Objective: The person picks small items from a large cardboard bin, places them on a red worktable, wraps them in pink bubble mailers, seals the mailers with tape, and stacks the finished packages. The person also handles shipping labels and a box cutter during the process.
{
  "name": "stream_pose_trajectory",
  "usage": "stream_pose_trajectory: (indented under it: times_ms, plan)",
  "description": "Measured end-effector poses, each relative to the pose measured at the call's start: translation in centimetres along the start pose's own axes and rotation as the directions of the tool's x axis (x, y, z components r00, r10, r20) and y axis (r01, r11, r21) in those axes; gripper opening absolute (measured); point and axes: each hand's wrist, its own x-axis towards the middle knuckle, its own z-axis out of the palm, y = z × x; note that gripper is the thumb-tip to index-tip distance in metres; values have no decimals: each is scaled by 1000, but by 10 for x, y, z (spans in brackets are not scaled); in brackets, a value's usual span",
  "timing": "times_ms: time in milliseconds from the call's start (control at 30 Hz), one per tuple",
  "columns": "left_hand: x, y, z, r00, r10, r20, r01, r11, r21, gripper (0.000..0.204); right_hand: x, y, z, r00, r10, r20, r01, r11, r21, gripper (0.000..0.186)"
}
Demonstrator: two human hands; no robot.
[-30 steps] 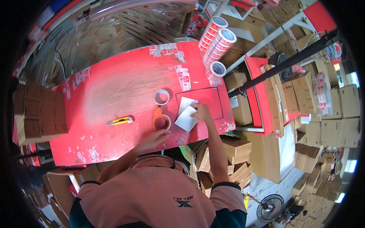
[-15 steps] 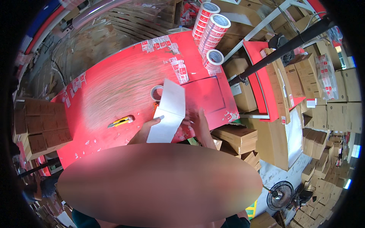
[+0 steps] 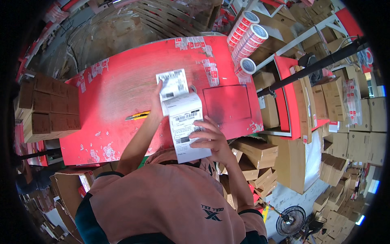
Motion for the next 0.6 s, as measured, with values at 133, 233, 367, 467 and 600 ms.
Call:
stream_pose_trajectory:
  times_ms: [133,233,367,467,600]
  plan:
    - [40,19,14,998,-45,38,48,996,-74,78,-35,-16,-31,893,270,361,-288,957,-3,44]
    - [76,10,18,996,-68,60,74,991,-111,76,-42,-3,-74,757,568,323,-641,740,202,51]
    - [133,-16,4,975,-68,-210,66,998,-14,64,12,103,-54,612,696,-376,-512,711,482,46]
    - [181,-27,-17,977,117,-181,-35,915,403,68,67,211,-28,598,698,-394,-396,685,612,40]
    - [234,-6,-61,977,-2,-213,82,926,367,77,132,332,-54,584,702,-407,-393,683,616,33]
